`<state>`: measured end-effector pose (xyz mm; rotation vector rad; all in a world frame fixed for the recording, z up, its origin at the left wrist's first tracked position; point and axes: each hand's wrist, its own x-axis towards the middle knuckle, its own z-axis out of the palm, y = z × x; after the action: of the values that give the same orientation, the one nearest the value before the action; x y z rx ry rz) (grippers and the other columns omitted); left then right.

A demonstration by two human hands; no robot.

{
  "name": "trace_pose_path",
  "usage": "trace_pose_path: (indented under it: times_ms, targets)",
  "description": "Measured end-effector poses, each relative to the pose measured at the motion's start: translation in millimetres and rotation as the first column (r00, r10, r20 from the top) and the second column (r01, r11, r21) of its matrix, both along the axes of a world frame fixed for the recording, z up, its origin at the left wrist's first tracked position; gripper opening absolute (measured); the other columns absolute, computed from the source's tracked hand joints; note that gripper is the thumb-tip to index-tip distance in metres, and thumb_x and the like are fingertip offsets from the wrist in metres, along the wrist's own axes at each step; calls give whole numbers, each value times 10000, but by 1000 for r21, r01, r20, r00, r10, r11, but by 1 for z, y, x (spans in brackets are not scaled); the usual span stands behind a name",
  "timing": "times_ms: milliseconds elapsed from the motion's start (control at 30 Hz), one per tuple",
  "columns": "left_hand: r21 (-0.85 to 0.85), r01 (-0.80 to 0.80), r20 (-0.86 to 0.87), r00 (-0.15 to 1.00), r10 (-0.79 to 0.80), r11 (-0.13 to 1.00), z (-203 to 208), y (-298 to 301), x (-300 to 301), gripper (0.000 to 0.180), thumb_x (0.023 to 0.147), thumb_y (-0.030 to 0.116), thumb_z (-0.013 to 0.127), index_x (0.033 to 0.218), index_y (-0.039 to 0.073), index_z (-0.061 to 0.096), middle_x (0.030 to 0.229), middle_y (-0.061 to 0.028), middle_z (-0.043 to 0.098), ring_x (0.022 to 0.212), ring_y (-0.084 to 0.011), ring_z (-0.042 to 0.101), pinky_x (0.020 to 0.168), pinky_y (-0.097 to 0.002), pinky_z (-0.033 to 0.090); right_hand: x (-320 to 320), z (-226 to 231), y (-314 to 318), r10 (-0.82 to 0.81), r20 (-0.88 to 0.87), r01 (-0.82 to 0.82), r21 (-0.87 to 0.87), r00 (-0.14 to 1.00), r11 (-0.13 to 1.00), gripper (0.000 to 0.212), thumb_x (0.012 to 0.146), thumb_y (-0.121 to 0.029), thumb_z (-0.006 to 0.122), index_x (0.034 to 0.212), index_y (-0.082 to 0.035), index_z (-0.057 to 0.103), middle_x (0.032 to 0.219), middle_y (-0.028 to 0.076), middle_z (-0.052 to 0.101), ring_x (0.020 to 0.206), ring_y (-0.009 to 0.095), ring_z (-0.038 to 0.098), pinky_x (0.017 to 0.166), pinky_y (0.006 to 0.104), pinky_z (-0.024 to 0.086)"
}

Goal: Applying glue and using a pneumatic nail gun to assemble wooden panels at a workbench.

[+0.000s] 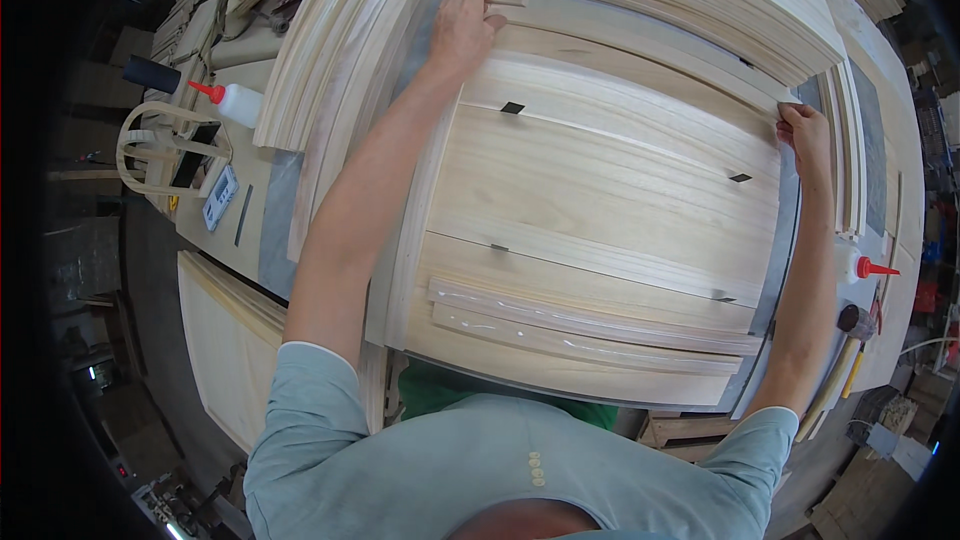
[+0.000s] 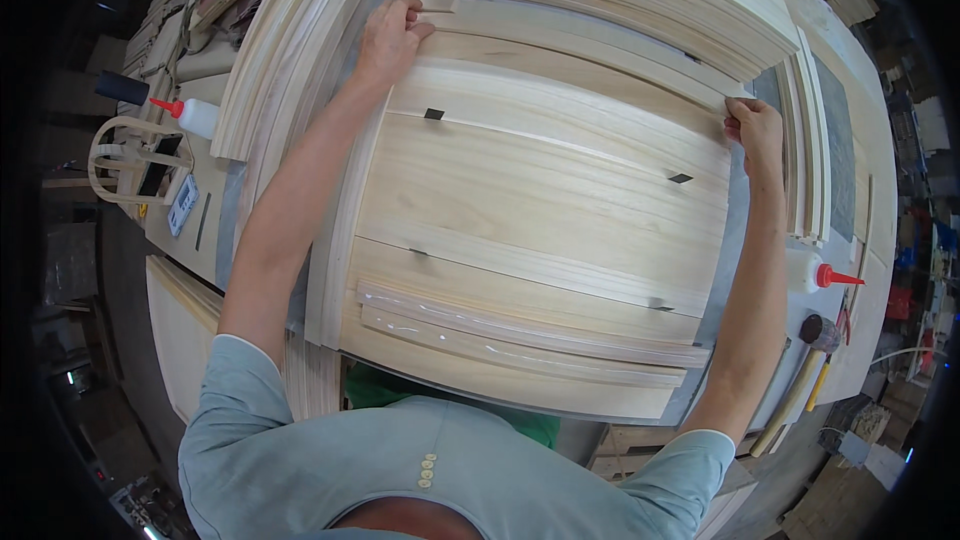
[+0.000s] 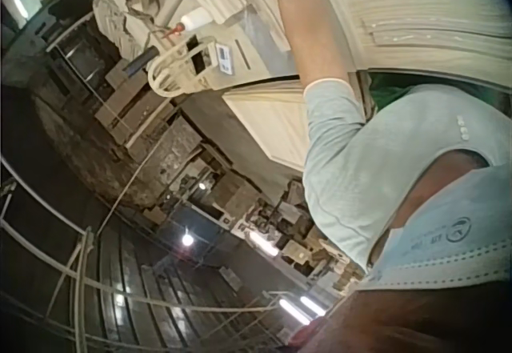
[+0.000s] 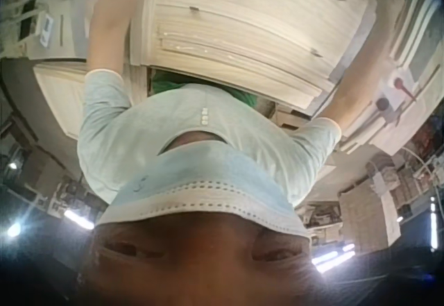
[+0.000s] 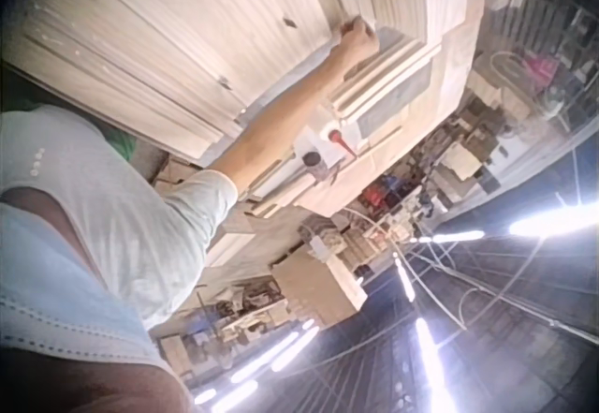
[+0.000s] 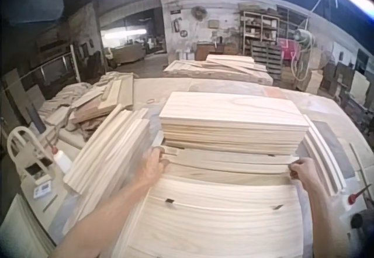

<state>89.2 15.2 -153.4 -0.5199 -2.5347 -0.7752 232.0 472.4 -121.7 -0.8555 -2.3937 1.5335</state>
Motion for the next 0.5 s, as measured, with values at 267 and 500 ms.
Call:
trace_pose_path:
  times_ms: [267, 500]
  targets:
    - [-48, 37, -123, 991, -43, 998, -2, 10, 6, 166, 771, 141, 662, 900, 37, 642, 913, -134, 605, 895, -290, 575, 786, -388, 460, -7, -16, 0, 16, -9, -12, 307, 1000, 951, 213, 778, -115, 606, 905, 43, 674, 721, 99, 647, 603, 166, 594, 572, 290, 466]
    - [-68, 106, -18, 994, -107, 992, 6, 3, 5, 111, 792, 130, 631, 844, 37, 662, 872, -143, 616, 849, -298, 592, 790, -379, 463, -13, -28, -15, -43, -9, 43, 445, 999, 894, 295, 753, -148, 547, 964, 5, 686, 857, 216, 669, 828, 345, 656, 774, 382, 489]
